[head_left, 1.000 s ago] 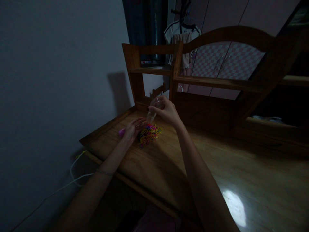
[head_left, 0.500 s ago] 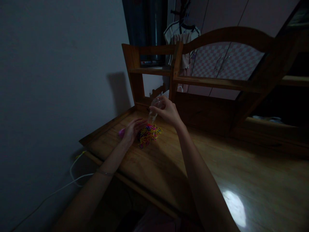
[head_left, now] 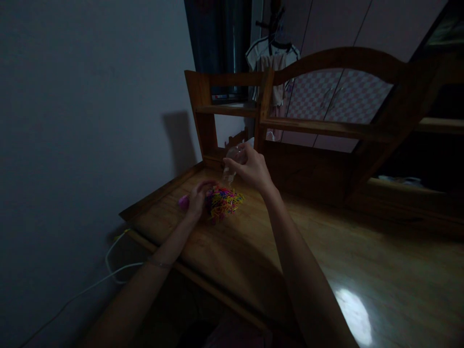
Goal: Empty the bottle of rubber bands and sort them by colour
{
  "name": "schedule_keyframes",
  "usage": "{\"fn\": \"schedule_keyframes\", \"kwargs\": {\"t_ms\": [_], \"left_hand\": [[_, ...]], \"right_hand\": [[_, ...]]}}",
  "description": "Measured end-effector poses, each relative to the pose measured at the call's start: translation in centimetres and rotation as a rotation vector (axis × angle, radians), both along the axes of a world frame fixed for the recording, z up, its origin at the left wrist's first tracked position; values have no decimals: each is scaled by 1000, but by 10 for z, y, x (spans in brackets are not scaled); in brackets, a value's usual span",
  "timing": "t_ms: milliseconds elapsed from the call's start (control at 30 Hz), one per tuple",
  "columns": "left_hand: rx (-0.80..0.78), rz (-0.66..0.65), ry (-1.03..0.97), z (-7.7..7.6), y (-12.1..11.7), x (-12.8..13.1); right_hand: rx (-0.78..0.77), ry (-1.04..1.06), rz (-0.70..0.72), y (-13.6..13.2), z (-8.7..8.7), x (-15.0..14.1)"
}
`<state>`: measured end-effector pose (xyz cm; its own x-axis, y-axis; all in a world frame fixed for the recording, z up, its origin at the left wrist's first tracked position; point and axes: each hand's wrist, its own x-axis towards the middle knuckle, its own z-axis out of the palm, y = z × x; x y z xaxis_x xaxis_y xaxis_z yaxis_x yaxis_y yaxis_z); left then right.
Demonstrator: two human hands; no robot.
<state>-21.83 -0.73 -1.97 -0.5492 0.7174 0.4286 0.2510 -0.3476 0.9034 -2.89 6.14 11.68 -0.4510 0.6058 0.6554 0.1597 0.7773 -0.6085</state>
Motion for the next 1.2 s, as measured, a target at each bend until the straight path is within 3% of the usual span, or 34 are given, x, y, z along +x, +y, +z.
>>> {"fn": "schedule_keyframes", "kwargs": {"t_ms": [300,467,600,667,800,1000,1100,1200], "left_hand": [[6,281,208,8,-13,3],[-207,462,702,12,-41,-15],[-400,414,934,2,-73,-46],[-462,343,953,-3,-84,-56],[-428,262,805,1,-94,-56],[-295,134,406,39,-108,-16],[-210,13,123,46,-148,29],[-295,-193,-37,40,-209,82]], "right_hand": [[-128,231,-58,-13,22,6],[-282,239,25,-14,22,24],[-479,227,120,-35,5,62],[-523,158,78,-53,-9,86],[-553,130,25,-92,-32,132],[-582,158,-191,-168,-32,174],[-683,168,-209,-215,-37,181],[-788,123,-173,-256,-55,185]]}}
